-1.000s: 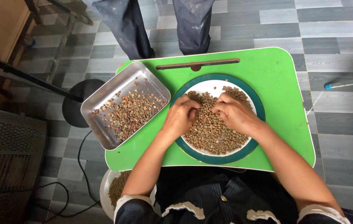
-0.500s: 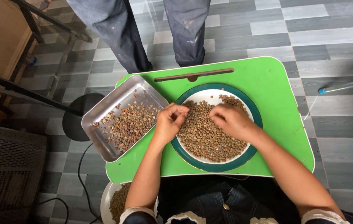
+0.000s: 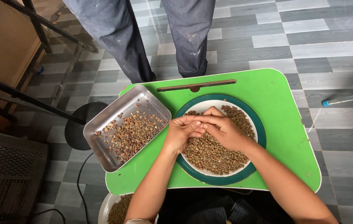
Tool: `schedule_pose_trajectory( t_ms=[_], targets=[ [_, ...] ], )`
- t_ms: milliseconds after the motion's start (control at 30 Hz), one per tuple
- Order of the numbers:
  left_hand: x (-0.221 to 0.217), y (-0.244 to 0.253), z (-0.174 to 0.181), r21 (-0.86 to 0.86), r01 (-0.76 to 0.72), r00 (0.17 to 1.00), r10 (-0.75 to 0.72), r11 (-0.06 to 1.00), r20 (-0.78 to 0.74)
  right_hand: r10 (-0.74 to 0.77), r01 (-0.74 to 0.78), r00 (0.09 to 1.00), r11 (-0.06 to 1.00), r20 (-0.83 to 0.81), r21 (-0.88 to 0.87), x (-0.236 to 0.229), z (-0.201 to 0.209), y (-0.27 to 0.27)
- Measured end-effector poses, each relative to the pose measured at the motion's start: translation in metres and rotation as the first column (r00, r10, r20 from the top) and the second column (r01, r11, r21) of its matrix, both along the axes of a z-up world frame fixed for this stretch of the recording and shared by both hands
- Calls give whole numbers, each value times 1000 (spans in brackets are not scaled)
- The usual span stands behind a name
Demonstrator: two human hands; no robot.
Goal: Manually sorting green coffee beans to remove defects and debris, then pouring them into different containers.
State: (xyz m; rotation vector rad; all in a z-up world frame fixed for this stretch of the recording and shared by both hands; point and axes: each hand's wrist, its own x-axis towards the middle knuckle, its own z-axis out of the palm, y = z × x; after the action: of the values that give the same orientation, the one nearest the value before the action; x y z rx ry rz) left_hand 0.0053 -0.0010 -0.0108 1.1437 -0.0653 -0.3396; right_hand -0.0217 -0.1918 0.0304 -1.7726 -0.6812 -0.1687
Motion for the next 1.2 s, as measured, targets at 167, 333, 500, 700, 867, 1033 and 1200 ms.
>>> schedule_pose_trajectory(
  t_ms=[167,333,500,700,867,1033,1200],
  targets=[
    [1,45,52,284,-300,939,228,911,259,-53,54,993,999,-101,0,0,6,-15],
    [13,115,68,818,-562,827,105,124,552,-250,250,968,968,18,-18,12,15,-41],
    [3,121,45,764,-642,762,-56,62,645,-401,371,850,916,-342,-152,8,8,-56],
    [-6,53,68,703,-352,692,-334,618,640,-432,307,823,885,-370,-350,3,8,-83],
    [-5,-3,49,828,-214,672,-538,518,510,-401,197,827,864,-395,-463,-4,17,-75],
    [5,-31,55,879,-186,602,-656,439,455,-426,182,832,814,-355,-551,6,3,-78],
    [12,-48,33,887,-326,495,-741,327,454,-419,179,833,822,-361,-540,3,4,-77]
  ],
)
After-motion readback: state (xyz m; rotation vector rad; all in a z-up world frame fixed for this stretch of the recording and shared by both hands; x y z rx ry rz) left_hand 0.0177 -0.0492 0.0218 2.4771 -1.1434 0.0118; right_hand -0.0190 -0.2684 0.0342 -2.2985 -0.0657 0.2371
